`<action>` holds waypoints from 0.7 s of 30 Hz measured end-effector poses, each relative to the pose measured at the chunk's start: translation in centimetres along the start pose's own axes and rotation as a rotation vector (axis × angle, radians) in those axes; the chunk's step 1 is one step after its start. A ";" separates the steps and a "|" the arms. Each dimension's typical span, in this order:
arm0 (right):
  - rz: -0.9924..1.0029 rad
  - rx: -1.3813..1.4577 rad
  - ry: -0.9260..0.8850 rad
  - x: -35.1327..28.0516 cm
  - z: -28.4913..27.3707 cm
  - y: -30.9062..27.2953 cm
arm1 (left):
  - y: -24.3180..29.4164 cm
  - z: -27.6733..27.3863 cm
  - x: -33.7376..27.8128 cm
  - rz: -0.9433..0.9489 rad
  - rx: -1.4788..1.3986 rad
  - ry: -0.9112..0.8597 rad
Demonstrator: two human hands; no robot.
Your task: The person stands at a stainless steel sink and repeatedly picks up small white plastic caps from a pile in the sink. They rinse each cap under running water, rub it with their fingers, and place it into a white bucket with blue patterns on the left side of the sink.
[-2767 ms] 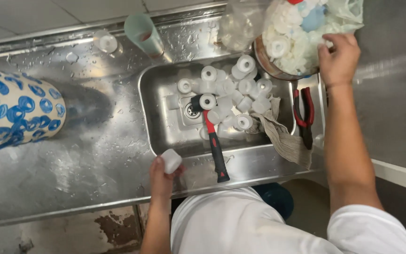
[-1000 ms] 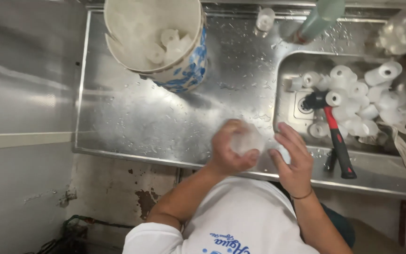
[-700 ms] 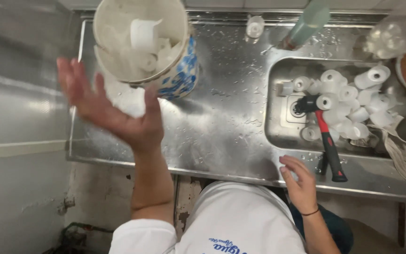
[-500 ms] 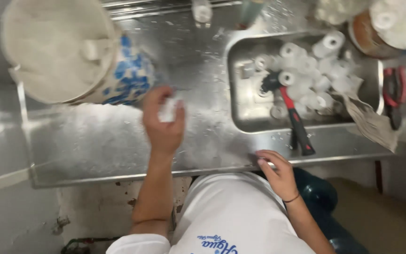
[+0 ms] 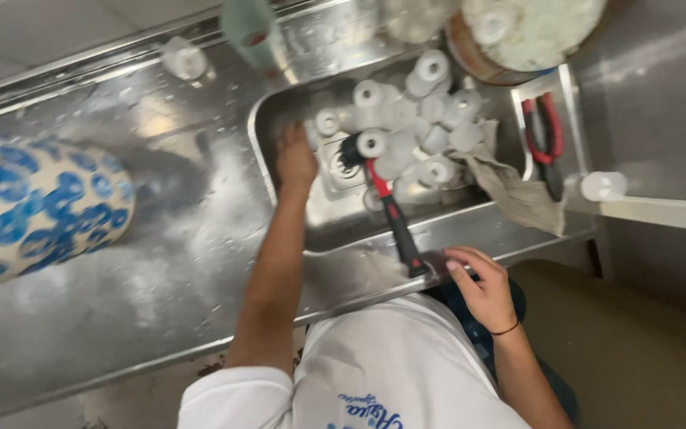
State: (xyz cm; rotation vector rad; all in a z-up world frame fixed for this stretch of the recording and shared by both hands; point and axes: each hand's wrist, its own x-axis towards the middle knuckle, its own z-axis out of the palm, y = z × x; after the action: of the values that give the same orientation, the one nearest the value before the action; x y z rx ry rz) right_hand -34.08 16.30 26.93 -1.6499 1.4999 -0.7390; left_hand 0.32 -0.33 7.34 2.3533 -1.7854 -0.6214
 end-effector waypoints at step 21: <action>-0.650 -0.982 0.192 42.2 -14.2 19.8 | 9.1 -14.1 -22.0 -0.028 -0.653 0.459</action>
State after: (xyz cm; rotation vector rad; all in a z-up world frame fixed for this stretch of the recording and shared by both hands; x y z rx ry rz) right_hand -50.70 -27.80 14.52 -2.9640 1.5628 -0.4925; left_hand -7.11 15.65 28.70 1.8718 -1.1313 -0.5082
